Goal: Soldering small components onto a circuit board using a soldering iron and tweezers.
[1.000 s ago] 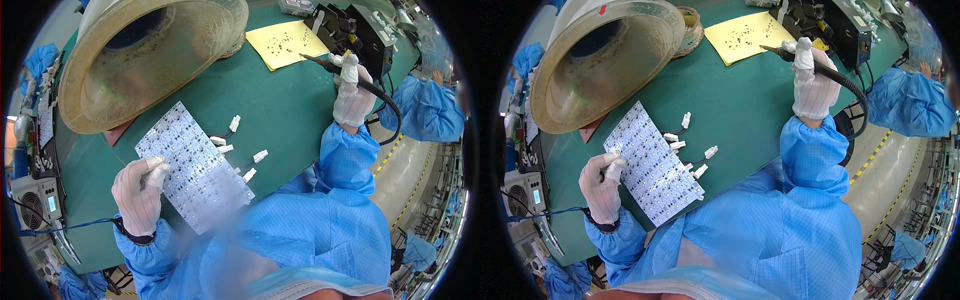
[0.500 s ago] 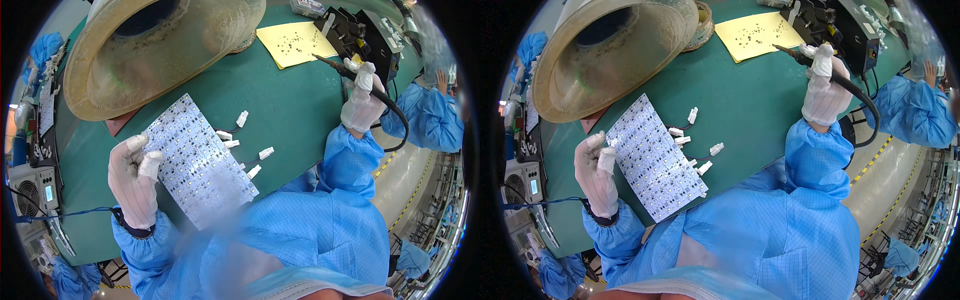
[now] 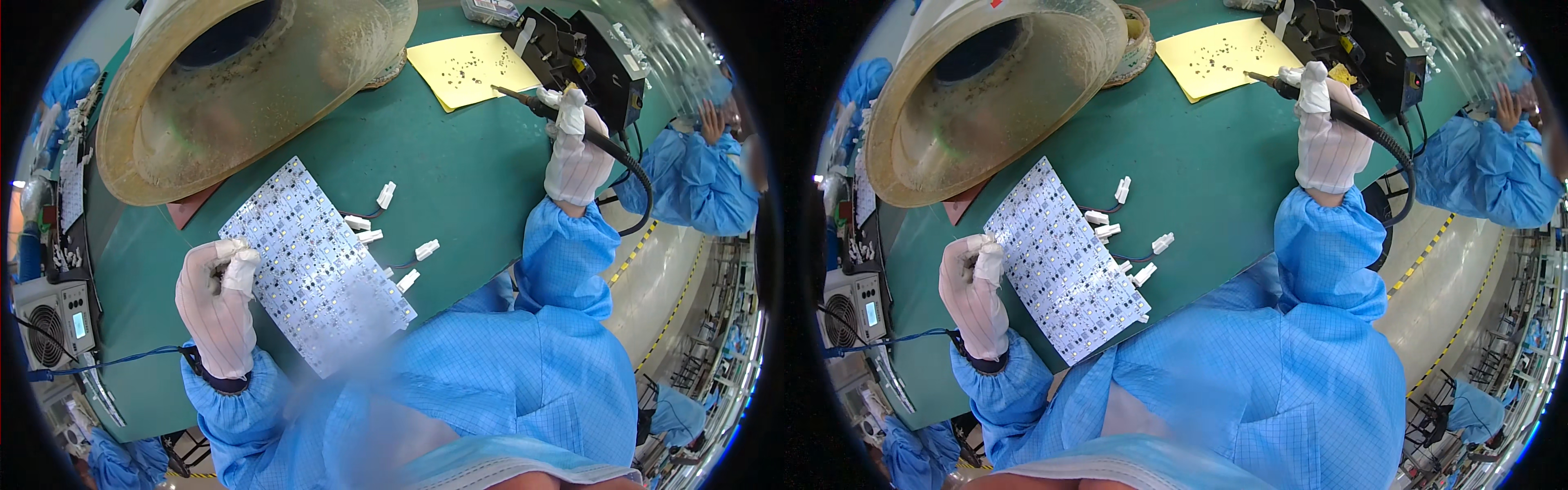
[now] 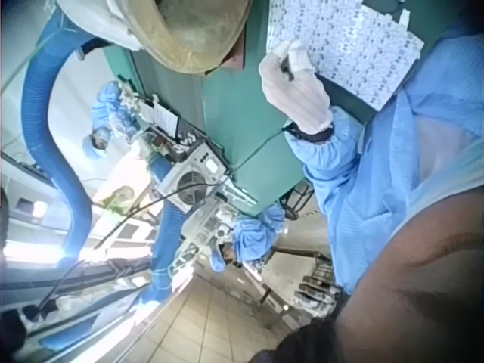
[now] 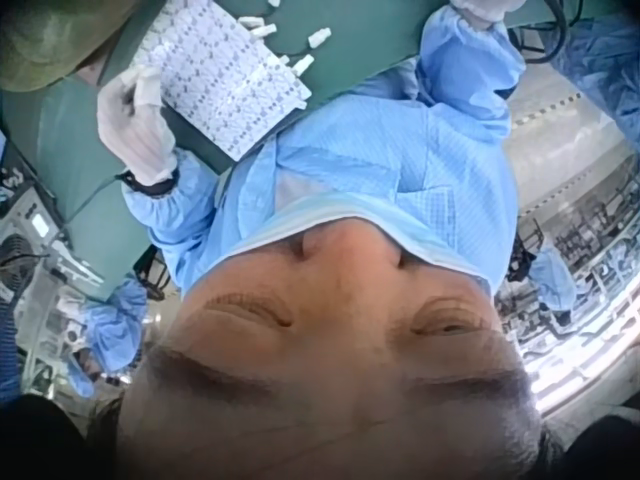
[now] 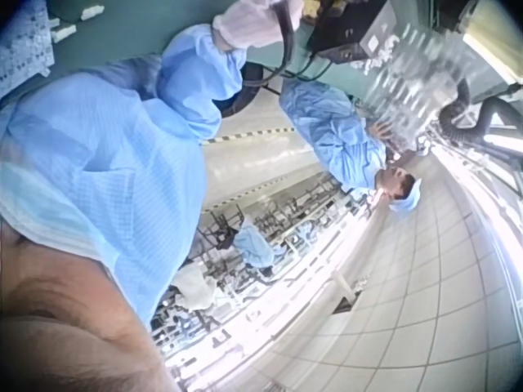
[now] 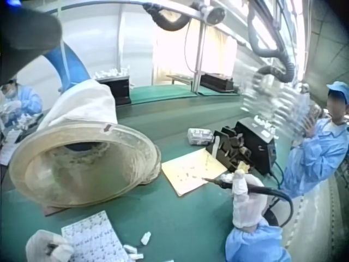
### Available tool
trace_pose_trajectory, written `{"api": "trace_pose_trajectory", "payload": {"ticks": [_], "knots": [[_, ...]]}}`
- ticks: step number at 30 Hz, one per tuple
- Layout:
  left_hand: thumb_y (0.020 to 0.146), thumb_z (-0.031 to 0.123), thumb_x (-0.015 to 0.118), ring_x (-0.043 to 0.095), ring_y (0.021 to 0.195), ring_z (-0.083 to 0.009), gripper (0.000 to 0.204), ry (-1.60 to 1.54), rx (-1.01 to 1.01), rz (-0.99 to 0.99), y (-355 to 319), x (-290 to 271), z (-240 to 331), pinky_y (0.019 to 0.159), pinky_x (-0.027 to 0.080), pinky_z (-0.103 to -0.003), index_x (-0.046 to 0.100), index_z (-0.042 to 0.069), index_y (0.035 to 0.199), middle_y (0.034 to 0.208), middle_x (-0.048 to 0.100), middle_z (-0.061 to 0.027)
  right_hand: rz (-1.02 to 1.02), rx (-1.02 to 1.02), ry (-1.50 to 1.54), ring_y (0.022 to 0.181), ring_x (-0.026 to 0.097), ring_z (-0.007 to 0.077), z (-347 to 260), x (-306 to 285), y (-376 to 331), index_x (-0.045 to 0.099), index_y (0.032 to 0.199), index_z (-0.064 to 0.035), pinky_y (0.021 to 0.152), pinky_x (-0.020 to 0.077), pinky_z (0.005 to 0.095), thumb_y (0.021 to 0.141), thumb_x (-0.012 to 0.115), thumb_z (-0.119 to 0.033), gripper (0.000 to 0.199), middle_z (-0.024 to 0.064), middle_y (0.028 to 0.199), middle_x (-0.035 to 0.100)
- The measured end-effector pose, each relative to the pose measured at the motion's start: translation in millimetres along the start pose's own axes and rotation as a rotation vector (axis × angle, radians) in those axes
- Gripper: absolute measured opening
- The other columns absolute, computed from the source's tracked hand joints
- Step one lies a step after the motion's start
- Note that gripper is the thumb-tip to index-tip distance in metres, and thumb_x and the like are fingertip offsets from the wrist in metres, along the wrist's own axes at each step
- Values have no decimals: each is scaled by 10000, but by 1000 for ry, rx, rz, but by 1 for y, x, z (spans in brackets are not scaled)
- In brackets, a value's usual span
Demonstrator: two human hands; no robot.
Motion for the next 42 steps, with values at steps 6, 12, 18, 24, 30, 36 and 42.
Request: {"api": "trace_pose_trajectory", "payload": {"ticks": [6,12,18,24,30,36,42], "knots": [[892,128,636,542,682,-114,152,14,-6,-18,-1,0,-1,641,462,-259,612,-5,962,823,592,-50,-38,-25,-33,542,530,99,1,-1,1,726,818,-21,517,383,248,943,635,-378,389,34,581,586],[891,125,649,544,710,-124,154,38,69,-19,-1,1,-4,659,461,-263,611,-2,970,873,589,-60,-38,-169,-103,549,535,112,2,-2,1,728,821,-17,522,393,254,940,641,-368,380,44,600,605],[893,119,651,534,765,-140,138,-40,175,7,3,3,-7,702,451,-265,593,8,950,937,583,-67,51,-40,66,583,509,109,-1,-4,0,725,824,0,541,382,259,945,620,-395,426,41,639,598],[860,73,649,531,797,-149,117,-7,192,55,5,3,-7,719,445,-279,593,-1,931,931,578,-77,23,115,217,874,647,167,-4,-9,-4,628,1015,53,713,500,267,986,533,-379,444,141,945,706],[706,40,745,589,813,-269,147,42,216,64,15,2,-7,726,469,-353,669,24,830,874,606,-124,17,106,365,775,586,126,-23,0,-15,644,963,-1,637,459,258,971,555,-316,328,96,916,691],[722,93,770,590,808,-235,144,158,418,53,20,12,-2,694,469,-346,674,57,823,906,612,-91,-332,-209,445,895,624,188,-23,-6,-30,627,1186,-67,816,527,338,958,503,47,284,72,994,643],[686,144,812,599,869,-250,200,167,500,7,37,12,-9,789,464,-363,684,99,832,902,620,-58,-461,-59,364,1011,631,316,-69,11,-57,645,879,43,838,531,377,1034,441,-333,455,88,831,660]]}}
Point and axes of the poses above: each hand's wrist, its own y-axis towards the middle knuckle, its own x-axis out of the palm, z = x × y, the point moved 1 cm from there along y, towards the middle knuckle
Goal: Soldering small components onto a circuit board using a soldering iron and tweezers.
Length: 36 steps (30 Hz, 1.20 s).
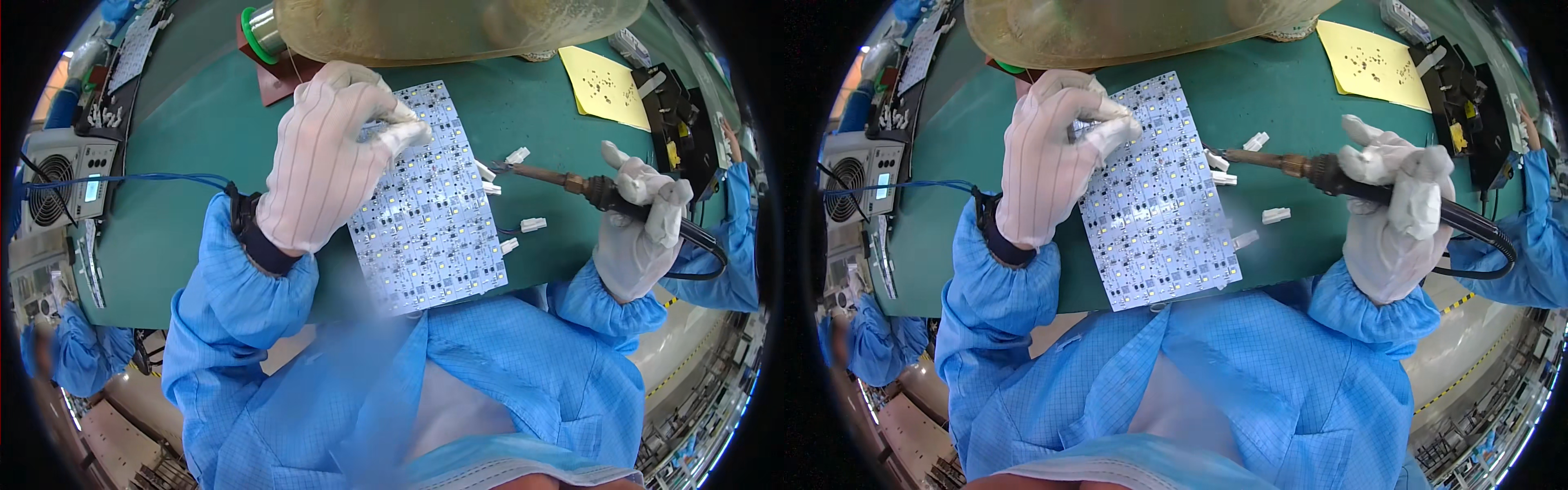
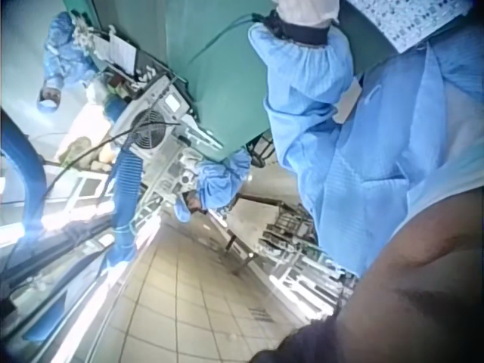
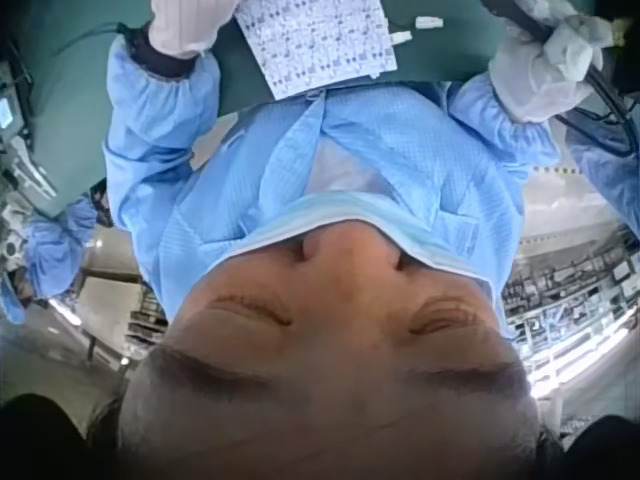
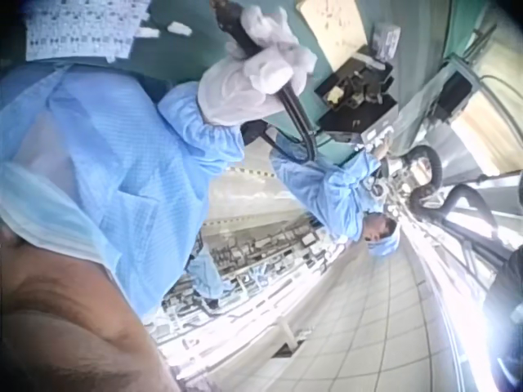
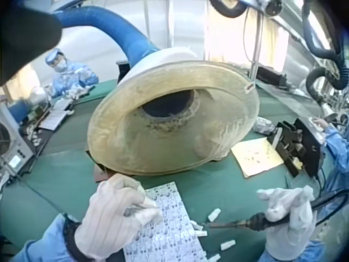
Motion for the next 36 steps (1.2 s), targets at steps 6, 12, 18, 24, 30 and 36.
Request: {"api": "trace_pose_trajectory", "payload": {"ticks": [6,12,18,24,30,36], "knots": [[645,180,839,608,882,-235,229,-33,2,51,-16,1,-4,801,462,-361,695,103,805,905,628,-53,-145,-42,180,970,633,318,0,22,5,642,877,33,853,544,441,1022,474,-289,391,126,819,674],[607,214,857,609,876,-236,243,-87,58,38,-19,13,-3,779,469,-360,710,101,765,883,632,-49,-107,-17,149,886,618,285,-7,35,-2,642,855,-7,898,513,537,1015,487,-290,361,99,759,641],[594,217,860,612,872,-238,266,-104,79,25,-18,15,-1,770,477,-350,709,114,787,889,633,-52,-40,-1,126,800,613,249,-5,37,-2,633,822,-42,956,469,622,1026,459,-313,382,51,740,612],[635,200,827,576,876,-273,265,-126,148,11,-16,16,-1,778,462,-379,648,88,794,908,581,-63,-100,56,204,940,637,328,-6,31,-2,643,867,1,876,531,540,1001,513,-298,353,111,772,648],[602,235,858,609,893,-254,279,-101,102,-8,-18,14,0,800,476,-362,700,123,803,902,635,-55,-123,40,235,954,654,337,-5,33,-3,656,897,35,826,567,478,972,581,-282,334,153,804,662],[616,259,850,607,893,-257,278,-103,105,-34,-18,15,0,809,472,-370,695,123,802,903,635,-58,-160,1,55,1016,640,415,-7,30,-4,638,845,-20,836,515,482,1019,478,-367,420,95,740,655]]}}
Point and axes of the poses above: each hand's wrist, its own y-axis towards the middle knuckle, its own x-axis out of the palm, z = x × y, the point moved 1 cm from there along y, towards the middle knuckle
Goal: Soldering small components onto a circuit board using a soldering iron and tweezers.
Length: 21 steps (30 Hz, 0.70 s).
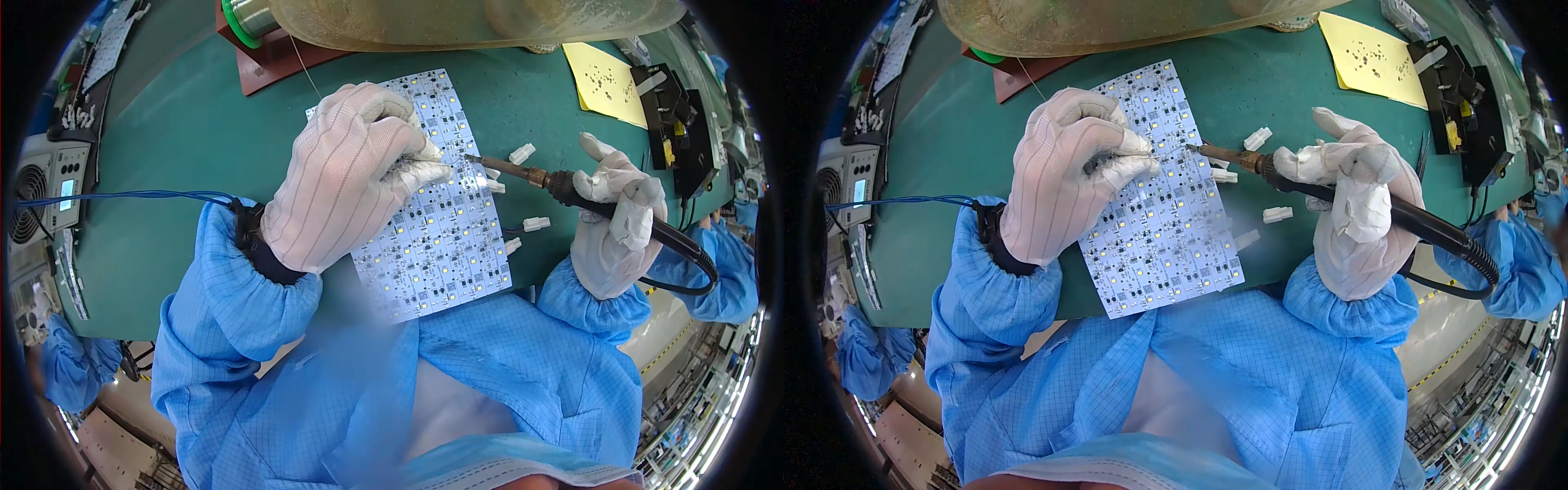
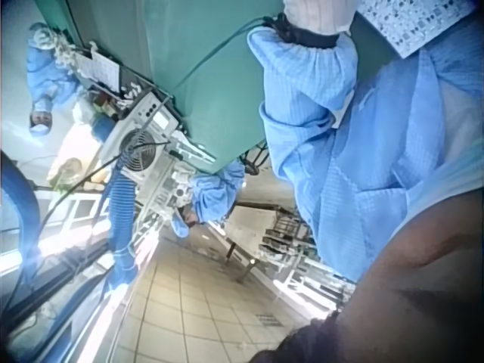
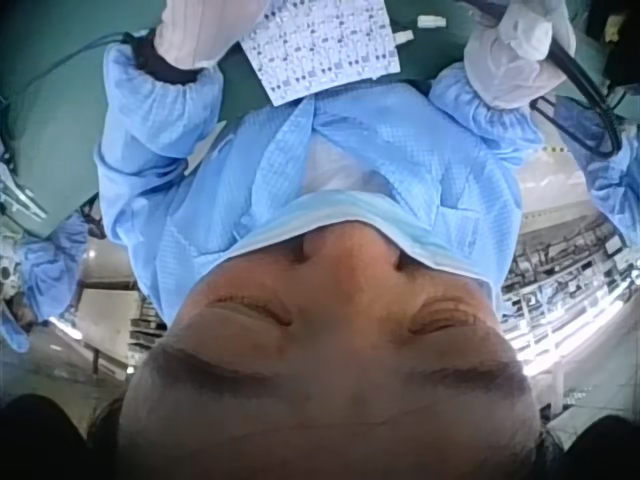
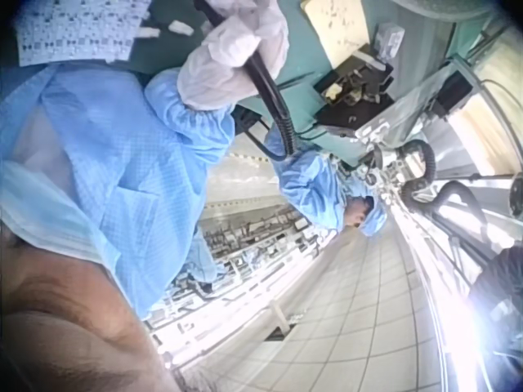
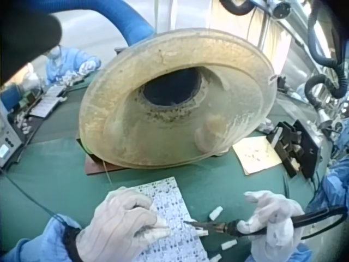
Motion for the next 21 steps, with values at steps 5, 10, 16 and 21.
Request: {"api": "trace_pose_trajectory", "payload": {"ticks": [5,10,16,21], "knots": [[619,261,848,607,896,-262,273,-5,-9,4,-2,0,0,818,471,-382,689,120,791,904,639,-58,-54,-122,-91,896,663,350,1,1,0,625,830,-25,876,502,522,1007,501,-268,325,81,729,634],[611,256,851,609,900,-267,281,-24,6,-5,3,2,1,823,474,-386,686,112,788,905,642,-63,-148,-350,-127,571,542,191,-2,-3,-6,638,821,-20,928,456,593,990,504,-234,304,72,619,594],[596,244,854,611,895,-274,291,-26,-16,-13,-1,3,0,823,479,-386,692,100,790,913,645,-68,-240,-396,-321,521,533,188,-13,2,-10,686,876,-23,908,466,602,1020,420,-401,484,53,547,590],[598,236,851,609,897,-275,287,-6,-13,0,-1,1,2,823,480,-385,687,104,792,914,641,-64,-136,-420,-342,535,537,189,-20,10,-16,647,800,-30,861,488,605,1012,439,-404,477,66,589,617]]}}
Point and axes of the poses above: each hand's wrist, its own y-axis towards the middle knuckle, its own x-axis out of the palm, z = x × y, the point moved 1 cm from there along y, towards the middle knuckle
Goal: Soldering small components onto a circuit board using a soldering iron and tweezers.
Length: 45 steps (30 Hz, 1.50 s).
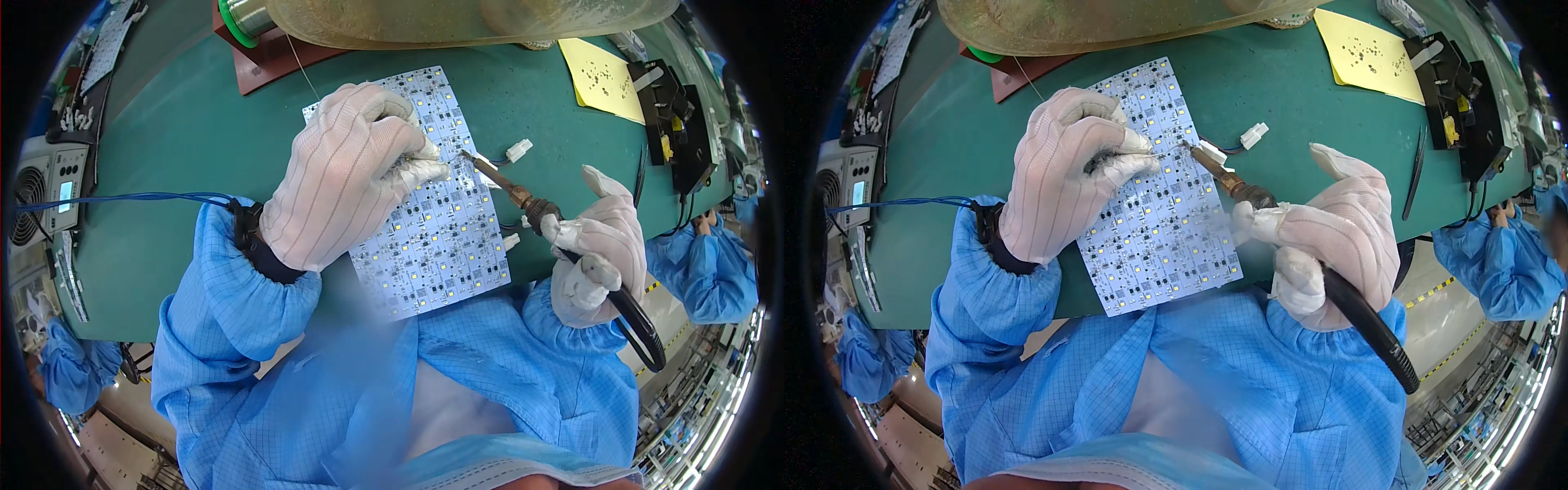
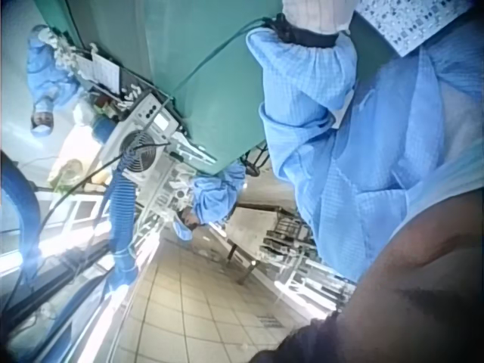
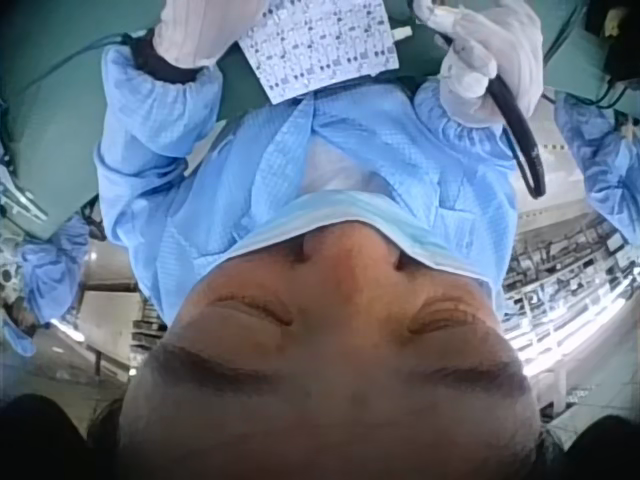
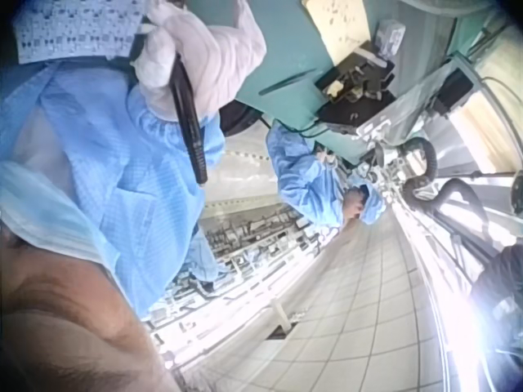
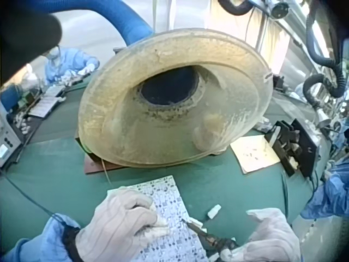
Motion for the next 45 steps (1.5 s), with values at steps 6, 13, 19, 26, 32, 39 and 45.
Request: {"api": "trace_pose_trajectory", "payload": {"ticks": [6,13,19,26,32,39,45], "knots": [[605,213,851,607,896,-272,280,-26,25,-21,0,0,1,812,484,-381,684,114,806,904,626,-58,-5,-48,-27,523,527,183,-6,2,1,629,784,-28,822,499,606,1008,437,-432,500,70,606,630],[610,212,850,606,882,-267,276,-16,34,-9,0,0,1,794,487,-381,681,108,801,905,628,-61,-6,-62,-44,519,520,178,-4,4,0,619,808,-33,806,503,595,1007,419,-464,515,73,625,649],[609,216,854,603,881,-264,281,25,12,11,0,0,3,794,483,-381,691,107,810,904,628,-58,-6,-66,-6,524,535,181,-2,0,-2,605,818,-32,817,500,598,1010,410,-470,517,81,640,659],[610,214,856,601,903,-266,282,0,15,-11,1,0,4,801,484,-382,692,106,812,913,627,-61,38,-54,50,551,551,212,1,1,-2,722,780,-47,761,516,479,889,636,-396,376,24,638,634],[612,215,856,603,912,-270,286,4,13,-11,-1,0,3,814,485,-383,692,108,821,926,630,-62,-42,-37,-12,532,527,177,-4,0,0,618,806,-38,835,502,601,1008,385,-496,552,65,641,656],[606,210,859,600,921,-271,288,3,12,7,-2,0,3,816,486,-385,689,107,815,935,631,-61,91,-13,-18,529,530,179,-5,8,0,750,756,-94,808,531,494,914,555,-508,484,3,576,567],[598,206,860,599,914,-271,289,-2,10,11,0,2,2,807,485,-383,689,108,810,926,631,-59,1,-29,-28,548,539,186,-4,3,-1,746,762,-90,817,525,488,906,582,-483,449,10,605,576]]}}
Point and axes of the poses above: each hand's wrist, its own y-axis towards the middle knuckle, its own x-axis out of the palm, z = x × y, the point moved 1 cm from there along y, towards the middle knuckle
